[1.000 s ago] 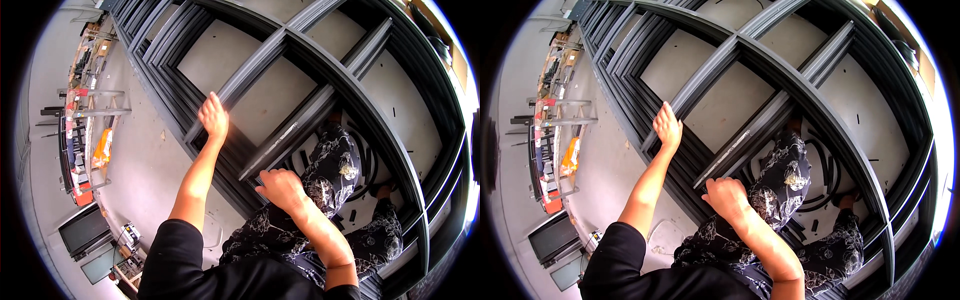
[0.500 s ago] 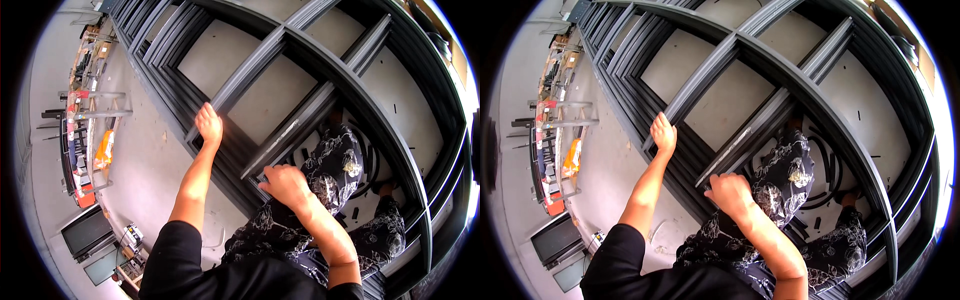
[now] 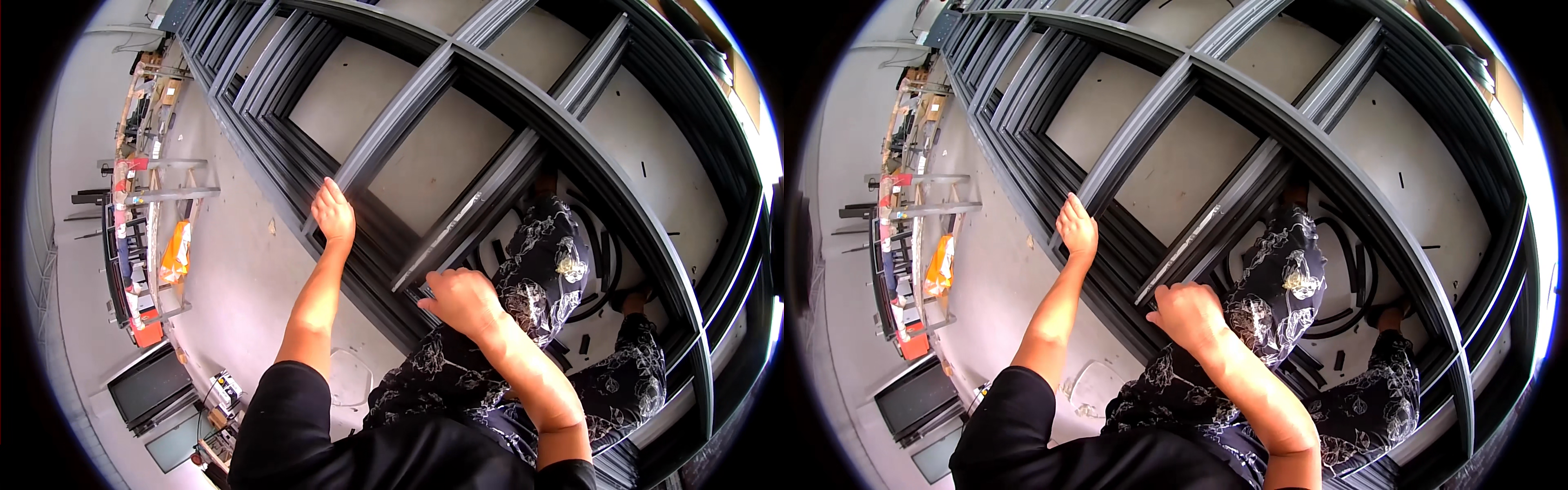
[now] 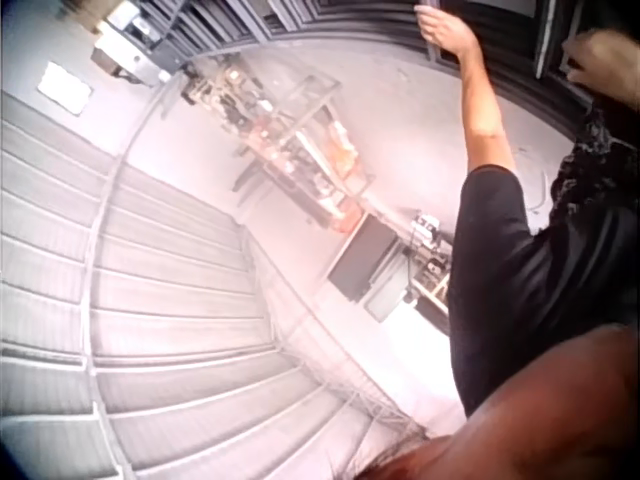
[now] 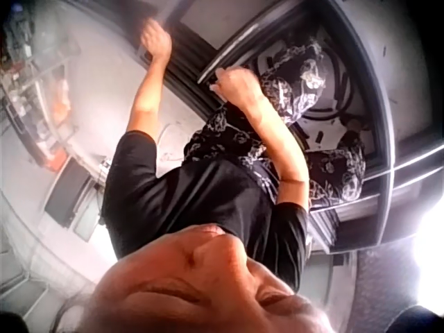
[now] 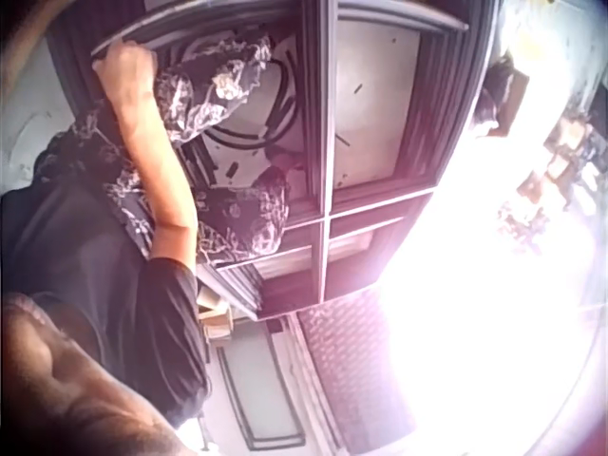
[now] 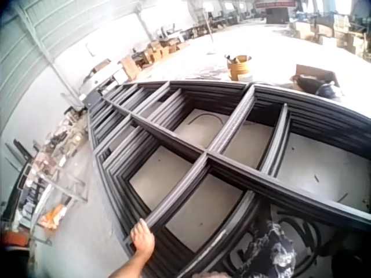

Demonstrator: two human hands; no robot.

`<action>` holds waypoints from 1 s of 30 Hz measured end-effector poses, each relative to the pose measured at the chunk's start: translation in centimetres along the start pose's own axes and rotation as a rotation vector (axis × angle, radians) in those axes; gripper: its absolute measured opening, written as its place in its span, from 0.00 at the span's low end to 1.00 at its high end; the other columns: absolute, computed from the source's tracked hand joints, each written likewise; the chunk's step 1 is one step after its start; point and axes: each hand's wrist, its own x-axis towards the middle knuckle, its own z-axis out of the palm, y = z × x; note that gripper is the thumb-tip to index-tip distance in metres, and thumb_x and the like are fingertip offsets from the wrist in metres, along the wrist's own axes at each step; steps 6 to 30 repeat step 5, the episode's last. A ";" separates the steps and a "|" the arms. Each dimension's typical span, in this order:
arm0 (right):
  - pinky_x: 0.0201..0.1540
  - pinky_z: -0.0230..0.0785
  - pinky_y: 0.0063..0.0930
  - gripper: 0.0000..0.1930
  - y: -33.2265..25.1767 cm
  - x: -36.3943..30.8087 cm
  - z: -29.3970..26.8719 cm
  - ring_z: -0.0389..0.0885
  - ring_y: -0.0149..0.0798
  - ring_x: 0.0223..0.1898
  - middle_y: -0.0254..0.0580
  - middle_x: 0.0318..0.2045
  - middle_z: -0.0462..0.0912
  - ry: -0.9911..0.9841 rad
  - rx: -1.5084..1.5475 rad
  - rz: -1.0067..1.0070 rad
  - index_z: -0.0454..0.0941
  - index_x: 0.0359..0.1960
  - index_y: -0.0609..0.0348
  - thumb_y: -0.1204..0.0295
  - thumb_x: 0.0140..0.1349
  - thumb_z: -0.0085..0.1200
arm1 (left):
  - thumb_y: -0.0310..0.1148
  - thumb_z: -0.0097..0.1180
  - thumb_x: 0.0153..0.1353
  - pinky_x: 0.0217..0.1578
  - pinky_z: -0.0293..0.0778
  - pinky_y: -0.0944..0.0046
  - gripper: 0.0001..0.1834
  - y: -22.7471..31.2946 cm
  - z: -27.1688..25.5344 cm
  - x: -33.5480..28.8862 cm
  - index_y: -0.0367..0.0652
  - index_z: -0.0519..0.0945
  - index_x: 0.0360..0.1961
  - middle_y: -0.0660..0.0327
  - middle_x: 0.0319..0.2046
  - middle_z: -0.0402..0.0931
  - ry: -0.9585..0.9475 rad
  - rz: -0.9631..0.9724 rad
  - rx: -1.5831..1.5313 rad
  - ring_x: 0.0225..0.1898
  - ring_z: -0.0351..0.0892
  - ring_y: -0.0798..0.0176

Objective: The person cuts a rubber seal with shears and presses it into the grooves of several metal frames stacked on a table.

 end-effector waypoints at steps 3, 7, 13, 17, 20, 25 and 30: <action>0.35 0.77 0.42 0.17 0.1 -0.4 0.0 0.84 0.51 0.31 0.47 0.24 0.83 -0.008 -0.017 0.006 0.78 0.28 0.59 0.58 0.53 0.68 | 0.36 0.73 0.48 0.58 0.68 0.51 0.50 0.6 -3.5 -0.4 0.40 0.59 0.70 0.55 0.57 0.71 -0.062 -0.026 -0.019 0.58 0.72 0.54; 0.36 0.77 0.42 0.17 0.1 0.0 -0.2 0.85 0.51 0.32 0.46 0.25 0.84 -0.009 -0.018 0.012 0.78 0.28 0.60 0.58 0.54 0.67 | 0.37 0.74 0.46 0.59 0.67 0.49 0.55 -0.2 -1.7 -0.7 0.42 0.56 0.73 0.55 0.59 0.69 -0.109 -0.031 -0.058 0.59 0.71 0.53; 0.36 0.77 0.42 0.17 0.1 0.0 -0.2 0.85 0.51 0.32 0.46 0.25 0.84 -0.009 -0.018 0.012 0.78 0.28 0.60 0.58 0.54 0.67 | 0.37 0.74 0.46 0.59 0.67 0.49 0.55 -0.2 -1.7 -0.7 0.42 0.56 0.73 0.55 0.59 0.69 -0.109 -0.031 -0.058 0.59 0.71 0.53; 0.36 0.77 0.42 0.17 0.1 0.0 -0.2 0.85 0.51 0.32 0.46 0.25 0.84 -0.009 -0.018 0.012 0.78 0.28 0.60 0.58 0.54 0.67 | 0.37 0.74 0.46 0.59 0.67 0.49 0.55 -0.2 -1.7 -0.7 0.42 0.56 0.73 0.55 0.59 0.69 -0.109 -0.031 -0.058 0.59 0.71 0.53; 0.36 0.77 0.42 0.17 0.1 0.0 -0.2 0.85 0.51 0.32 0.46 0.25 0.84 -0.009 -0.018 0.012 0.78 0.28 0.60 0.58 0.54 0.67 | 0.37 0.74 0.46 0.59 0.67 0.49 0.55 -0.2 -1.7 -0.7 0.42 0.56 0.73 0.55 0.59 0.69 -0.109 -0.031 -0.058 0.59 0.71 0.53; 0.36 0.77 0.42 0.17 0.1 0.0 -0.2 0.85 0.51 0.32 0.46 0.25 0.84 -0.009 -0.018 0.012 0.78 0.28 0.60 0.58 0.54 0.67 | 0.37 0.74 0.46 0.59 0.67 0.49 0.55 -0.2 -1.7 -0.7 0.42 0.56 0.73 0.55 0.59 0.69 -0.109 -0.031 -0.058 0.59 0.71 0.53; 0.36 0.77 0.42 0.17 0.1 0.0 -0.2 0.85 0.51 0.32 0.46 0.25 0.84 -0.009 -0.018 0.012 0.78 0.28 0.60 0.58 0.54 0.67 | 0.37 0.74 0.46 0.59 0.67 0.49 0.55 -0.2 -1.7 -0.7 0.42 0.56 0.73 0.55 0.59 0.69 -0.109 -0.031 -0.058 0.59 0.71 0.53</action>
